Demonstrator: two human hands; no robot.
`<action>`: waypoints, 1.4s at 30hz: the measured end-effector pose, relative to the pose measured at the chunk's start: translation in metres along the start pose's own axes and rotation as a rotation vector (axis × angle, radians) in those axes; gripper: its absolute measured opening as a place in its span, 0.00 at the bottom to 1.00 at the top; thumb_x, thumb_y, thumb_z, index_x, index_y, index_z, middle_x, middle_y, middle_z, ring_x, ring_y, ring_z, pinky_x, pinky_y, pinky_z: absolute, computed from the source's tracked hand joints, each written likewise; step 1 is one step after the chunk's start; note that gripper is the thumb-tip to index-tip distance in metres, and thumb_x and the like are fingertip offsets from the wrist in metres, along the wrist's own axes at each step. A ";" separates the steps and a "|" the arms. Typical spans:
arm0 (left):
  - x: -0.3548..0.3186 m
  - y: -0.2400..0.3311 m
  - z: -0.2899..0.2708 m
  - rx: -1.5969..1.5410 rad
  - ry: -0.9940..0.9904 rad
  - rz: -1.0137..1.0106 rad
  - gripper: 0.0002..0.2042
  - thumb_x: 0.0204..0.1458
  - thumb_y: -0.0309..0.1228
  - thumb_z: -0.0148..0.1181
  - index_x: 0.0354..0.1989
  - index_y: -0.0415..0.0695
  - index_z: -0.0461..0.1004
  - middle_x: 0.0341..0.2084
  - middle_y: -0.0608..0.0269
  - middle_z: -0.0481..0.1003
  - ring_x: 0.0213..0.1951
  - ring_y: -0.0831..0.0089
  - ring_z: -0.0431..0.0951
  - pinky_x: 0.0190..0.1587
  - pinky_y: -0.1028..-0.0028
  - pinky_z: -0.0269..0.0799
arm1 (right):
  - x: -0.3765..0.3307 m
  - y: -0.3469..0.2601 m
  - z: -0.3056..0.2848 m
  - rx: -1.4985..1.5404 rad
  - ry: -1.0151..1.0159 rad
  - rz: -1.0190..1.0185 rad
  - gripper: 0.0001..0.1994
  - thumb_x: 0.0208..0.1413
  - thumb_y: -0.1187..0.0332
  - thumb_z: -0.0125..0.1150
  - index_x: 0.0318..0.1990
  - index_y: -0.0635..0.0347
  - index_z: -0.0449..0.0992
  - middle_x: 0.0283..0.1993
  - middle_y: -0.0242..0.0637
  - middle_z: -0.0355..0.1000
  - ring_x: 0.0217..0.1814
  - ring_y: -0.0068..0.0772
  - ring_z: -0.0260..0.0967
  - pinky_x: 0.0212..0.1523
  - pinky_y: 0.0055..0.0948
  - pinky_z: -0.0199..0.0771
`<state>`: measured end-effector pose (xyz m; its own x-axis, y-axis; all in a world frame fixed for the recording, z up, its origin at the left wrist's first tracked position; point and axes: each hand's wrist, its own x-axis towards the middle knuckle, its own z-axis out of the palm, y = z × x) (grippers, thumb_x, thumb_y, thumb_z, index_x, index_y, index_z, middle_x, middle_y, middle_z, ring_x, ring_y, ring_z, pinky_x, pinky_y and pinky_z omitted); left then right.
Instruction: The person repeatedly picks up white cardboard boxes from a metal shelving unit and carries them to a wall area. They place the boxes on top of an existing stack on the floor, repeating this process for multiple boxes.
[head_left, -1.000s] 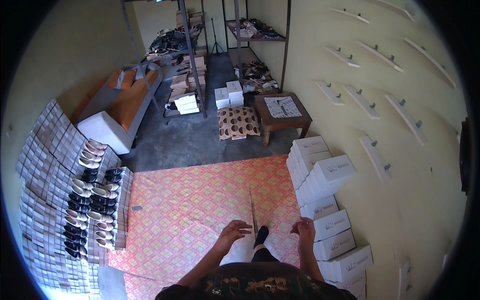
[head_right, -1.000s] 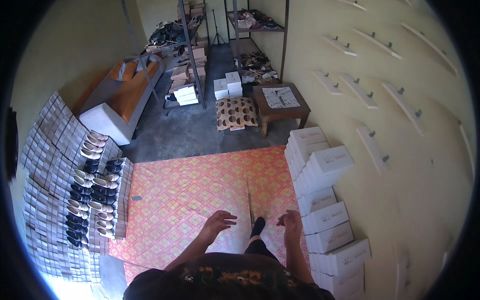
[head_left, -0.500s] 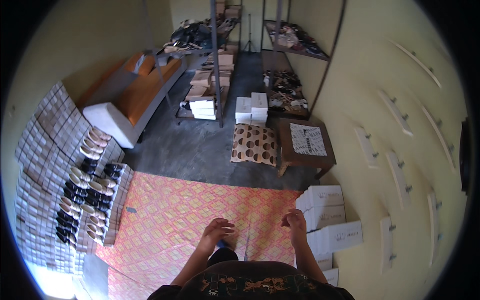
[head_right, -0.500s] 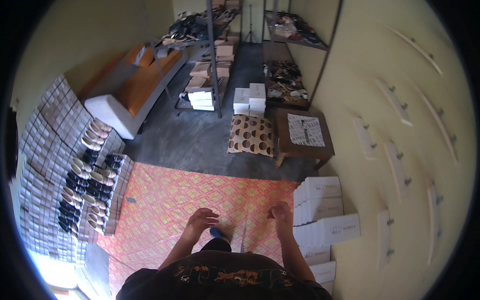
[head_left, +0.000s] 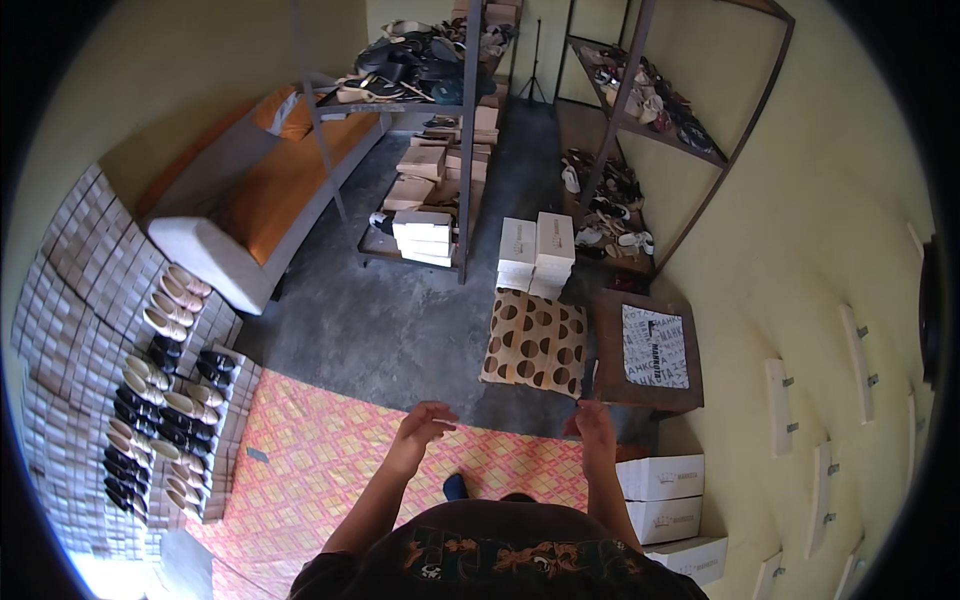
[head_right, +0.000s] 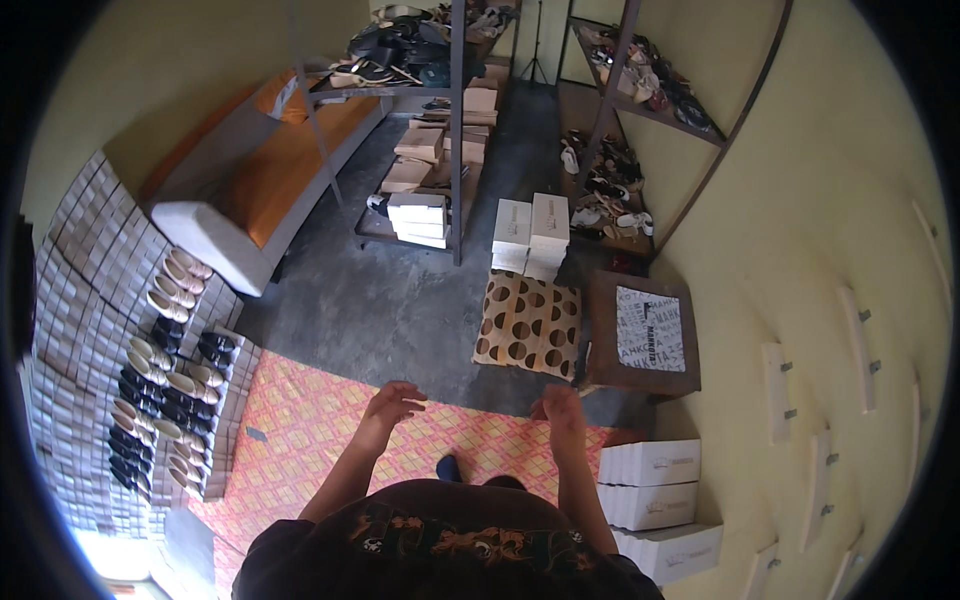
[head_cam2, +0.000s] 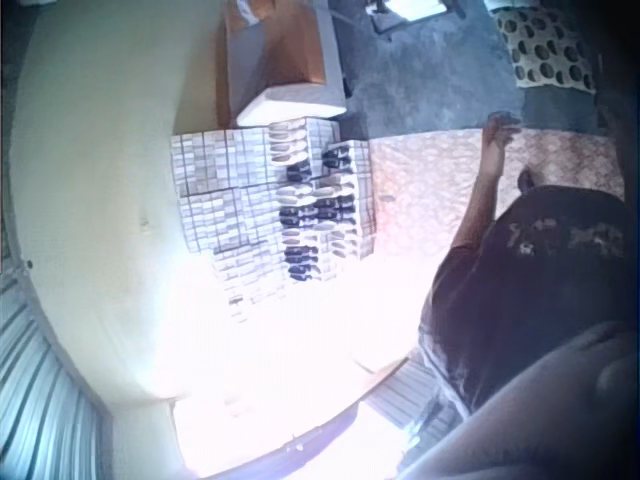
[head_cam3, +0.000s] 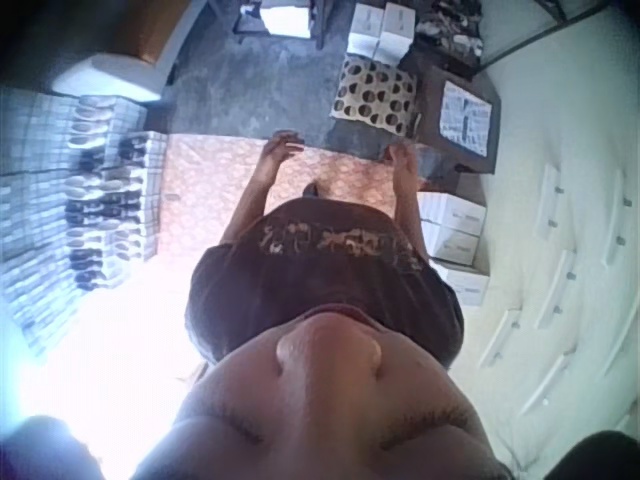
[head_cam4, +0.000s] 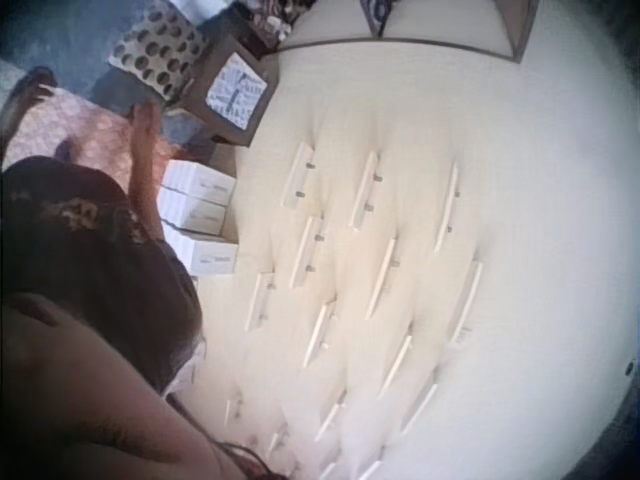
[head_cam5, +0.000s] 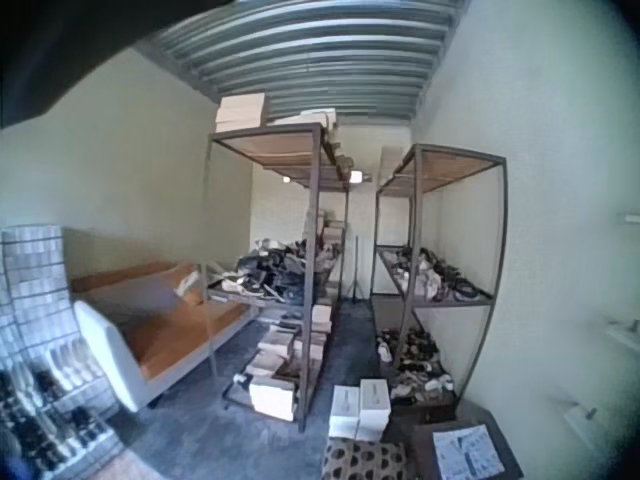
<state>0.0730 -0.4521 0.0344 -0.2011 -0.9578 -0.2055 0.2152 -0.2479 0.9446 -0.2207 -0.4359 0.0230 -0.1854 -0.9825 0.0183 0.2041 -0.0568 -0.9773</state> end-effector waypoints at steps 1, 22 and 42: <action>0.020 0.004 -0.001 -0.013 -0.010 -0.007 0.17 0.46 0.24 0.45 0.47 0.40 0.63 0.40 0.56 0.71 0.41 0.69 0.71 0.43 0.74 0.63 | 0.016 0.002 0.002 0.019 0.029 -0.010 0.09 0.54 0.74 0.48 0.44 0.59 0.66 0.30 0.36 0.68 0.30 0.26 0.66 0.31 0.25 0.69; 0.449 0.071 0.027 -0.053 0.011 -0.150 0.12 0.47 0.25 0.44 0.42 0.42 0.65 0.40 0.58 0.72 0.40 0.71 0.72 0.42 0.76 0.63 | 0.457 0.026 -0.020 0.025 0.122 0.030 0.10 0.54 0.74 0.48 0.44 0.61 0.66 0.31 0.34 0.68 0.30 0.22 0.66 0.32 0.19 0.64; 0.836 -0.117 0.020 0.126 -0.120 -0.816 0.13 0.48 0.28 0.44 0.43 0.45 0.66 0.38 0.62 0.73 0.38 0.72 0.73 0.37 0.73 0.64 | 0.765 0.208 -0.122 -0.118 0.426 0.449 0.14 0.54 0.76 0.43 0.49 0.60 0.61 0.32 0.34 0.68 0.32 0.23 0.66 0.33 0.19 0.65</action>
<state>-0.1393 -1.2213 -0.2431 -0.3491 -0.4609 -0.8159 -0.1492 -0.8323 0.5339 -0.4372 -1.1780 -0.1924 -0.4781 -0.7477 -0.4609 0.2483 0.3882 -0.8875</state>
